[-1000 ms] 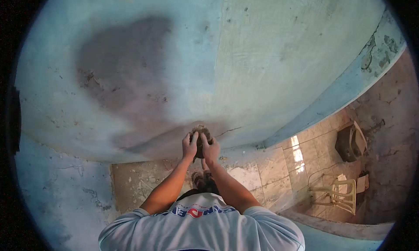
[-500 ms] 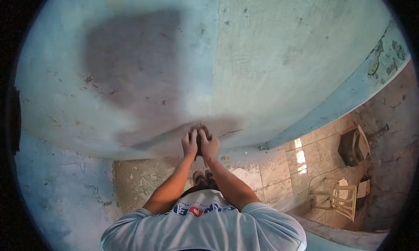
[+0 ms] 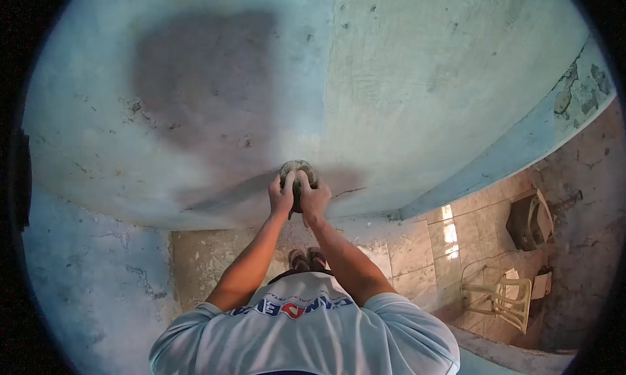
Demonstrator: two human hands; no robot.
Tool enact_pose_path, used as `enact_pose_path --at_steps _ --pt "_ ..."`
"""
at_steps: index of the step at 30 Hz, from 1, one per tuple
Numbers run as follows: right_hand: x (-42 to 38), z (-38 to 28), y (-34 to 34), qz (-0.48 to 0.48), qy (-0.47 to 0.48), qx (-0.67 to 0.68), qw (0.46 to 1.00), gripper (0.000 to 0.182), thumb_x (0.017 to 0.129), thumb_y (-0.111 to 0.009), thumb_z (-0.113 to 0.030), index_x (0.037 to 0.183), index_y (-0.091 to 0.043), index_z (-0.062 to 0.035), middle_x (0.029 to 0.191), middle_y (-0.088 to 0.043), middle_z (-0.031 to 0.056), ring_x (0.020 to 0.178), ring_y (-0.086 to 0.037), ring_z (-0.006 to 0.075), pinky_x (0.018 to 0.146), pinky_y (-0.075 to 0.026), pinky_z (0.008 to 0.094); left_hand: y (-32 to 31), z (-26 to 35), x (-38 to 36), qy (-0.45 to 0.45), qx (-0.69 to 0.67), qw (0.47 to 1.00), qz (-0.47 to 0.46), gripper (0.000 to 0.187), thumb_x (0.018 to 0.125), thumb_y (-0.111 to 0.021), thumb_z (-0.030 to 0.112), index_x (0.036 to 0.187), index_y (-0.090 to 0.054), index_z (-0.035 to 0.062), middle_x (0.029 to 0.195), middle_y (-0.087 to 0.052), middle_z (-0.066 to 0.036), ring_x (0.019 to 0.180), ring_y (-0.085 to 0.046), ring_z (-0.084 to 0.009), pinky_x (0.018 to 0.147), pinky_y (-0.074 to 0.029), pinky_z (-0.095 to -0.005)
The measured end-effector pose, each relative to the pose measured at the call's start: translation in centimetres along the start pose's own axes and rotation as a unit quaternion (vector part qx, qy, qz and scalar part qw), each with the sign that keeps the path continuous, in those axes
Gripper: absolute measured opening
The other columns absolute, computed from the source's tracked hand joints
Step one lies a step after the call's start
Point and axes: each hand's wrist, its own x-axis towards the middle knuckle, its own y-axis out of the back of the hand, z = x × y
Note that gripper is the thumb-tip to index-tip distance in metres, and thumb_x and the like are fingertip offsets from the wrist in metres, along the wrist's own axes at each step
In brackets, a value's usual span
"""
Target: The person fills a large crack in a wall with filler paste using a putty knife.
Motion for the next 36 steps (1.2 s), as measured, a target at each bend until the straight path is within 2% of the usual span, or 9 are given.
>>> enact_pose_path --at_steps 1,5,11,14,22,25,29,34,36 --pt "0.3 -0.2 -0.2 -0.009 -0.002 0.03 0.999 0.051 0.09 -0.078 -0.042 0.102 -0.075 0.0067 0.085 -0.071 0.0289 0.079 -0.072 0.0391 0.075 -0.054 0.0442 0.1 0.1 0.2 -0.008 0.003 1.0 0.001 0.04 0.104 -0.061 0.033 0.107 -0.066 -0.0059 0.099 -0.072 -0.018 0.087 -0.065 -0.0278 0.078 -0.048 -0.0455" --pt "-1.9 4.2 0.3 -0.004 0.007 0.01 1.0 0.052 0.089 -0.08 -0.043 0.093 -0.074 0.0089 0.075 -0.072 0.0222 0.069 -0.065 0.0211 0.071 -0.053 0.0428 -0.3 -5.0 -3.1 0.029 0.069 0.997 0.028 0.042 0.102 -0.063 0.035 0.106 -0.07 -0.0066 0.1 -0.073 -0.024 0.091 -0.07 -0.0356 0.079 -0.052 -0.0466" --pt "0.7 -1.3 -0.1 -0.006 0.019 0.037 0.999 0.048 0.09 -0.078 -0.043 0.097 -0.077 0.005 0.082 -0.073 0.0258 0.076 -0.073 0.0348 0.075 -0.054 0.0438 0.1 1.1 0.8 0.007 -0.001 1.0 -0.001 0.041 0.105 -0.061 0.034 0.111 -0.068 -0.0057 0.098 -0.073 -0.016 0.093 -0.066 -0.0228 0.082 -0.05 -0.0431" --pt "-0.3 -2.1 0.9 -0.011 0.001 0.024 1.0 0.049 0.09 -0.078 -0.044 0.095 -0.077 0.0046 0.082 -0.074 0.0251 0.076 -0.072 0.0358 0.074 -0.054 0.0444 -0.5 -1.5 -0.2 0.028 -0.006 1.0 0.009 0.039 0.104 -0.063 0.034 0.111 -0.069 -0.0044 0.098 -0.073 -0.017 0.09 -0.068 -0.0298 0.079 -0.051 -0.043" --pt "1.1 1.5 -0.6 0.034 0.035 -0.049 0.998 0.049 0.09 -0.078 -0.039 0.086 -0.072 0.0094 0.067 -0.067 0.0218 0.061 -0.057 0.0198 0.063 -0.049 0.042 -0.1 -0.4 -0.4 0.041 0.029 0.999 -0.018 0.042 0.105 -0.061 0.037 0.113 -0.069 -0.0042 0.102 -0.072 -0.018 0.095 -0.068 -0.0309 0.082 -0.051 -0.0454" --pt "0.6 -0.7 0.5 -0.001 0.024 0.05 0.998 0.051 0.089 -0.078 -0.045 0.086 -0.073 0.0063 0.074 -0.067 0.0245 0.065 -0.062 0.0325 0.069 -0.05 0.0443 -0.6 0.2 -0.2 0.039 -0.013 0.999 -0.013 0.04 0.105 -0.061 0.034 0.111 -0.069 -0.0048 0.1 -0.072 -0.018 0.092 -0.067 -0.0295 0.08 -0.05 -0.0449" --pt "-1.6 6.0 1.2 -0.008 -0.036 -0.077 0.996 0.044 0.092 -0.079 -0.036 0.088 -0.075 0.0067 0.07 -0.069 0.0196 0.064 -0.062 0.0183 0.065 -0.05 0.0394 -1.2 -7.3 -3.2 0.008 0.057 0.998 0.026 0.039 0.103 -0.064 0.033 0.111 -0.071 -0.004 0.103 -0.073 -0.023 0.096 -0.07 -0.0355 0.08 -0.052 -0.0456" --pt "0.8 -2.0 0.1 0.003 0.065 0.02 0.998 0.043 0.092 -0.077 -0.035 0.086 -0.072 0.007 0.068 -0.067 0.0174 0.065 -0.058 0.016 0.065 -0.05 0.0404 -0.4 -0.8 0.8 -0.029 0.023 0.999 0.022 0.044 0.103 -0.062 0.037 0.109 -0.07 -0.0059 0.095 -0.072 -0.025 0.088 -0.071 -0.0389 0.077 -0.053 -0.0475" --pt "0.7 -3.5 0.2 -0.006 0.041 0.084 0.996 0.045 0.091 -0.076 -0.039 0.091 -0.074 0.0054 0.078 -0.069 0.0251 0.07 -0.065 0.0306 0.07 -0.052 0.0439 0.3 1.7 1.2 -0.026 -0.012 1.0 0.002 0.044 0.103 -0.063 0.037 0.108 -0.07 -0.0061 0.094 -0.072 -0.024 0.087 -0.071 -0.0383 0.076 -0.053 -0.0479"
